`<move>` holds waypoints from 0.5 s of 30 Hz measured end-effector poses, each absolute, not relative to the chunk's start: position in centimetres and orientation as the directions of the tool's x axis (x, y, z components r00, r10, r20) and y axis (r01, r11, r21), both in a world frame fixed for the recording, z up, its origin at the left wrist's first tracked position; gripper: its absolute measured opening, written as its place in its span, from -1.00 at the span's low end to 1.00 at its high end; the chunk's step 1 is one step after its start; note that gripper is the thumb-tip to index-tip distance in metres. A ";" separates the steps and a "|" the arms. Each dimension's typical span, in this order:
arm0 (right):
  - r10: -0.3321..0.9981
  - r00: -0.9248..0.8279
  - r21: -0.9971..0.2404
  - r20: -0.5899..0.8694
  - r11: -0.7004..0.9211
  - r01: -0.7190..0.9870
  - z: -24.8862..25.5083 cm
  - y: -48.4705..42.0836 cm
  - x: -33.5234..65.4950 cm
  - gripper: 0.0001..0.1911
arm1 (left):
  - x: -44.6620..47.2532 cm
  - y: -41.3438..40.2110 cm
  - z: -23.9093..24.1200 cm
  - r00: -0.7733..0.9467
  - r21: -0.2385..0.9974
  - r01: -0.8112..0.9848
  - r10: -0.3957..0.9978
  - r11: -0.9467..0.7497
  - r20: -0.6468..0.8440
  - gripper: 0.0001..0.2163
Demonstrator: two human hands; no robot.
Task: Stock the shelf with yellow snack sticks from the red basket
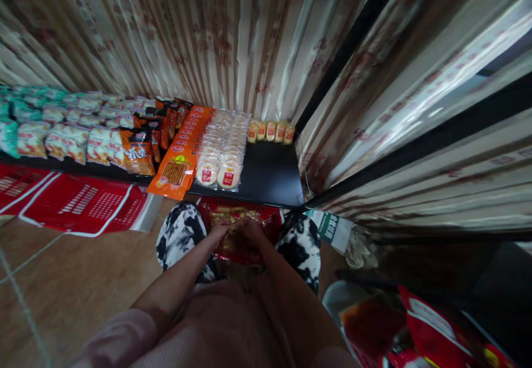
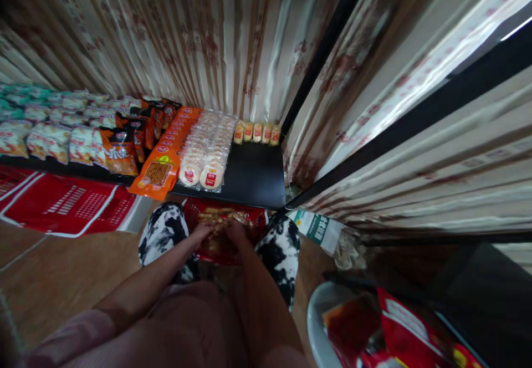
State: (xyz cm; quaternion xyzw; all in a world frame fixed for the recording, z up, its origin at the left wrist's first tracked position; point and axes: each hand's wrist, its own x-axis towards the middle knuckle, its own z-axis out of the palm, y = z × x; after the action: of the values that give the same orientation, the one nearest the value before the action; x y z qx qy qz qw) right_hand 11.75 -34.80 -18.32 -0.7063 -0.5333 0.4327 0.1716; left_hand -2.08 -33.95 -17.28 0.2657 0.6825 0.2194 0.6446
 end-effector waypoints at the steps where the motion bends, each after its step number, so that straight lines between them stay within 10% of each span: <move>1: 0.904 0.067 -0.705 -0.423 -0.374 0.603 -18.1 -34.9 11.8 -0.90 | -2.1 -34.2 -17.1 -0.013 0.646 0.078 0.648 0.760 -0.761 -0.89; 15: 0.943 0.124 -0.783 -0.310 -0.327 0.529 -16.4 -36.1 11.6 -0.66 | -2.9 -37.4 -15.2 0.143 0.652 -0.023 0.648 0.758 -0.748 -0.89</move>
State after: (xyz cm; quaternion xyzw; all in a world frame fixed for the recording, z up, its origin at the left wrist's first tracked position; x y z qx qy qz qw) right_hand 11.57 -36.11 -16.45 -0.7054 -0.5216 0.4076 0.2536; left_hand -2.93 -37.39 -15.25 0.2558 0.6107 0.2358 0.7113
